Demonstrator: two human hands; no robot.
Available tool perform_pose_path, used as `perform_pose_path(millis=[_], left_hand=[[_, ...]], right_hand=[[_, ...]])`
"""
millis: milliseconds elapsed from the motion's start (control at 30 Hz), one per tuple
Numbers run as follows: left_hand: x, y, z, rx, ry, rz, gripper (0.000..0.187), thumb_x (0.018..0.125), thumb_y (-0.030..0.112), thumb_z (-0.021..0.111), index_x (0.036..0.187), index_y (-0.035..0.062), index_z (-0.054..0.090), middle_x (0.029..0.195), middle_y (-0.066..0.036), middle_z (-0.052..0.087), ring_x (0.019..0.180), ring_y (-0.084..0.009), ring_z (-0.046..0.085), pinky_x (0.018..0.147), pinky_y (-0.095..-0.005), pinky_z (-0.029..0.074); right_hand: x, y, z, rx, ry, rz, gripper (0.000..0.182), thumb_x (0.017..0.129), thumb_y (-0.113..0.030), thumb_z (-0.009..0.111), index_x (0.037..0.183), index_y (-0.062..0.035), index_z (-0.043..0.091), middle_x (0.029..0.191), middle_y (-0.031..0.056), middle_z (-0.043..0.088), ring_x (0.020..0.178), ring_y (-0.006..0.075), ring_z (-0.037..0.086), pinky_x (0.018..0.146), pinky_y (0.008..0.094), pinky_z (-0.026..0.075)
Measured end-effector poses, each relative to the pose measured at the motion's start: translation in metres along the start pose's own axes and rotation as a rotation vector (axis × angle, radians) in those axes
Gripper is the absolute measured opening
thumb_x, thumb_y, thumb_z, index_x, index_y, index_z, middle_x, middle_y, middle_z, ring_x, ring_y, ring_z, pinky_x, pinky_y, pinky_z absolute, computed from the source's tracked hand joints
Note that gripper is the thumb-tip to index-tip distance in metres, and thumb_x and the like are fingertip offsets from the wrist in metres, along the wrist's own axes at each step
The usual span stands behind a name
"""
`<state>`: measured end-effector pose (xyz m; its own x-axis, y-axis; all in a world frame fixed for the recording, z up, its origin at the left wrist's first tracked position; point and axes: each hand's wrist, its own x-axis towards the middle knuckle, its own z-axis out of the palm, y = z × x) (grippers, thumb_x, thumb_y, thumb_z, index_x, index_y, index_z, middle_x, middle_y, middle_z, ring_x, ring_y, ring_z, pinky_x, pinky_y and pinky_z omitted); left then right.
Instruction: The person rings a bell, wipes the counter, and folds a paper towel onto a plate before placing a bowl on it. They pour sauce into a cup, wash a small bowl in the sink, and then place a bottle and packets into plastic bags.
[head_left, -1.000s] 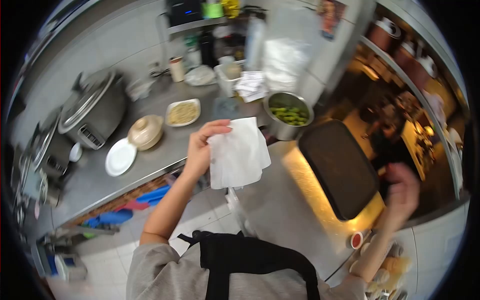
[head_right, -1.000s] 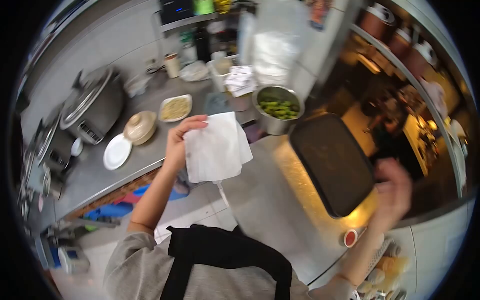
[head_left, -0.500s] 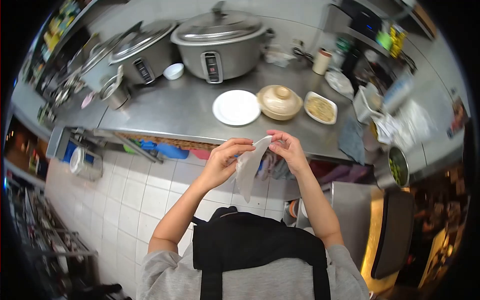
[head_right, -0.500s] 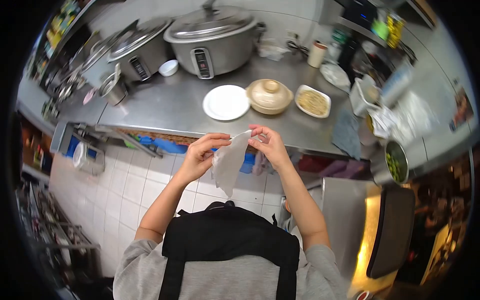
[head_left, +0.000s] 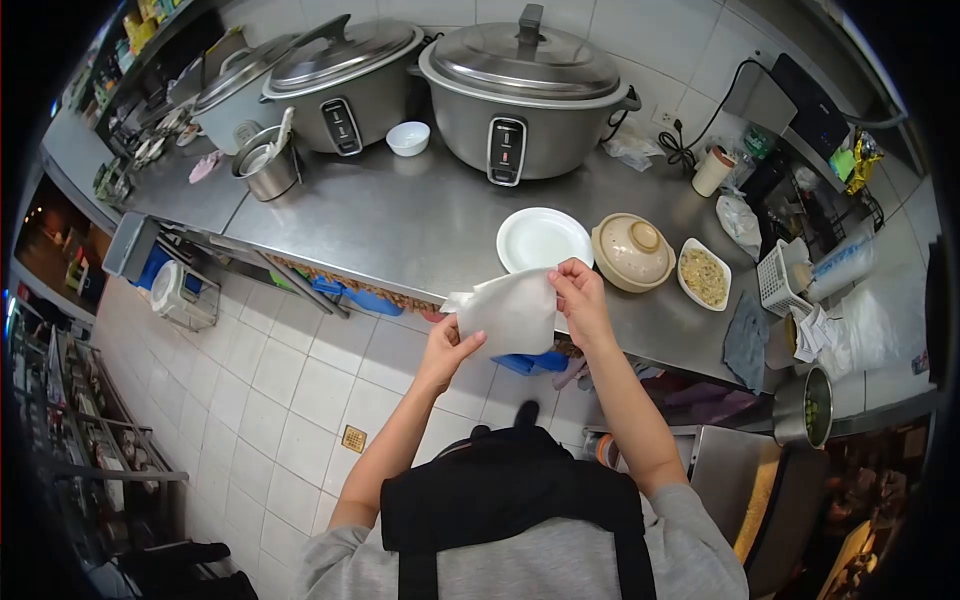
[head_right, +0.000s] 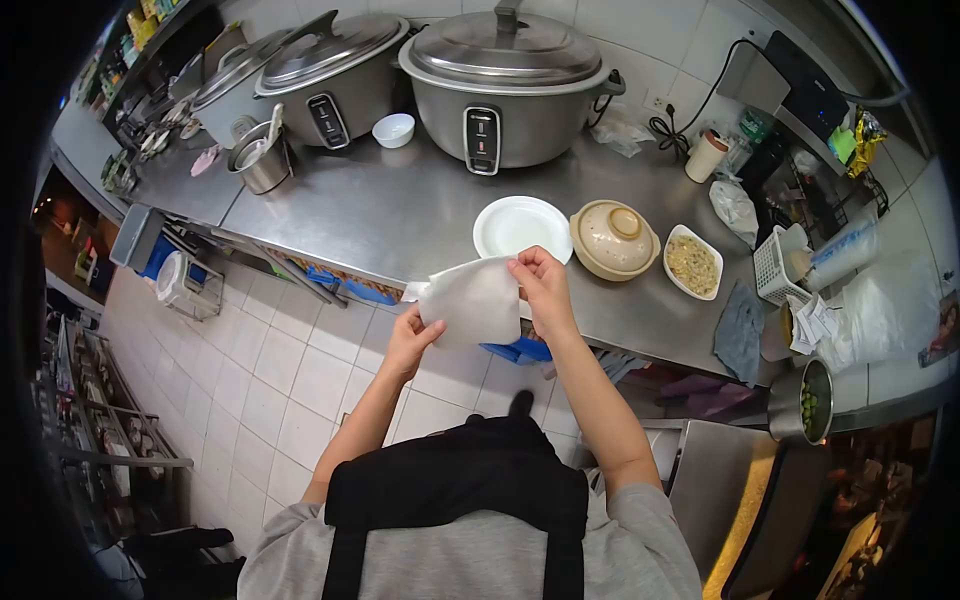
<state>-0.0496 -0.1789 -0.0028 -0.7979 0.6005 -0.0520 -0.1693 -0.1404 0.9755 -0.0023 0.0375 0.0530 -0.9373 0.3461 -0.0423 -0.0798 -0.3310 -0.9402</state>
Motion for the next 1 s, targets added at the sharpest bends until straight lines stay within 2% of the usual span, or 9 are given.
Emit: perform_pose_path(millis=[167,233,300,367,400,500,733,800,1000], left_hand=[[0.018,0.025,0.023,-0.114,0.129,-0.041,0.026,0.079,0.008,0.064,0.102,-0.0030,0.057,0.089,-0.008,0.063,0.073,-0.0109,0.060,0.065,-0.0246,0.049],[0.033,0.014,0.021,-0.106,0.083,-0.176,0.027,0.080,0.009,0.063,0.102,-0.0034,0.057,0.091,-0.008,0.063,0.076,-0.0107,0.060,0.067,-0.0251,0.049],[0.043,0.013,0.026,-0.024,0.113,-0.228,0.035,0.087,0.025,0.055,0.109,-0.0031,0.054,0.094,-0.010,0.063,0.078,-0.0127,0.061,0.069,-0.0266,0.050],[0.049,0.014,0.029,-0.664,-0.024,-0.430,0.051,0.091,0.042,0.039,0.115,-0.0025,0.049,0.098,-0.012,0.062,0.082,-0.0160,0.062,0.072,-0.0278,0.051],[0.054,0.009,0.028,-0.660,-0.115,-0.413,0.062,0.091,0.050,0.027,0.118,-0.0023,0.046,0.099,-0.013,0.062,0.083,-0.0181,0.063,0.075,-0.0287,0.051],[0.068,0.003,0.034,-0.476,-0.081,-0.348,0.048,0.092,0.039,0.036,0.113,-0.0013,0.051,0.095,-0.010,0.063,0.079,-0.0140,0.062,0.070,-0.0272,0.052],[0.094,0.002,0.048,-0.126,0.092,-0.271,0.023,0.087,0.016,0.050,0.103,0.0010,0.059,0.085,-0.005,0.063,0.071,-0.0099,0.061,0.058,-0.0251,0.051],[0.096,0.004,0.041,-0.146,0.100,-0.282,0.031,0.090,0.026,0.045,0.106,0.0010,0.057,0.086,-0.007,0.064,0.071,-0.0123,0.062,0.060,-0.0258,0.052],[0.111,0.028,0.025,-0.213,0.012,-0.261,0.059,0.092,0.047,0.027,0.109,-0.0035,0.053,0.089,-0.014,0.064,0.072,-0.0167,0.064,0.064,-0.0269,0.052]], right_hand=[[0.005,0.008,-0.014,0.073,-0.083,0.014,0.015,0.082,-0.010,0.058,0.093,-0.0030,0.052,0.083,0.0016,0.058,0.070,0.0072,0.056,0.061,0.0216,0.047],[0.009,0.030,-0.031,-0.104,-0.193,0.284,0.028,0.081,-0.009,0.060,0.106,0.0001,0.051,0.091,0.0065,0.061,0.081,0.0112,0.058,0.069,0.0250,0.048],[0.016,0.034,-0.037,-0.009,-0.185,0.293,0.037,0.081,-0.010,0.059,0.114,0.0020,0.047,0.097,0.0100,0.060,0.084,0.0147,0.059,0.073,0.0274,0.049],[0.016,0.030,-0.048,0.400,-0.098,0.437,0.032,0.082,-0.012,0.057,0.110,0.0026,0.050,0.099,0.0118,0.060,0.085,0.0176,0.060,0.076,0.0303,0.050],[0.025,0.040,-0.064,0.509,-0.087,0.520,0.032,0.083,-0.014,0.055,0.109,0.0031,0.050,0.100,0.0132,0.059,0.088,0.0202,0.060,0.078,0.0329,0.051],[0.038,0.031,-0.083,0.641,-0.131,0.640,0.032,0.083,-0.013,0.055,0.110,0.0031,0.049,0.100,0.0135,0.059,0.089,0.0205,0.060,0.077,0.0337,0.051],[0.054,0.035,-0.087,0.498,-0.183,0.487,0.030,0.081,-0.008,0.055,0.109,0.0025,0.051,0.098,0.0116,0.060,0.090,0.0179,0.059,0.080,0.0306,0.049],[0.056,0.041,-0.084,0.050,-0.095,0.246,0.031,0.079,-0.002,0.056,0.109,0.0027,0.051,0.098,0.0094,0.060,0.087,0.0148,0.058,0.080,0.0273,0.046],[0.060,0.028,-0.069,0.068,-0.108,0.161,0.035,0.074,0.003,0.057,0.109,0.0024,0.052,0.098,0.0085,0.060,0.089,0.0132,0.056,0.082,0.0268,0.044]])
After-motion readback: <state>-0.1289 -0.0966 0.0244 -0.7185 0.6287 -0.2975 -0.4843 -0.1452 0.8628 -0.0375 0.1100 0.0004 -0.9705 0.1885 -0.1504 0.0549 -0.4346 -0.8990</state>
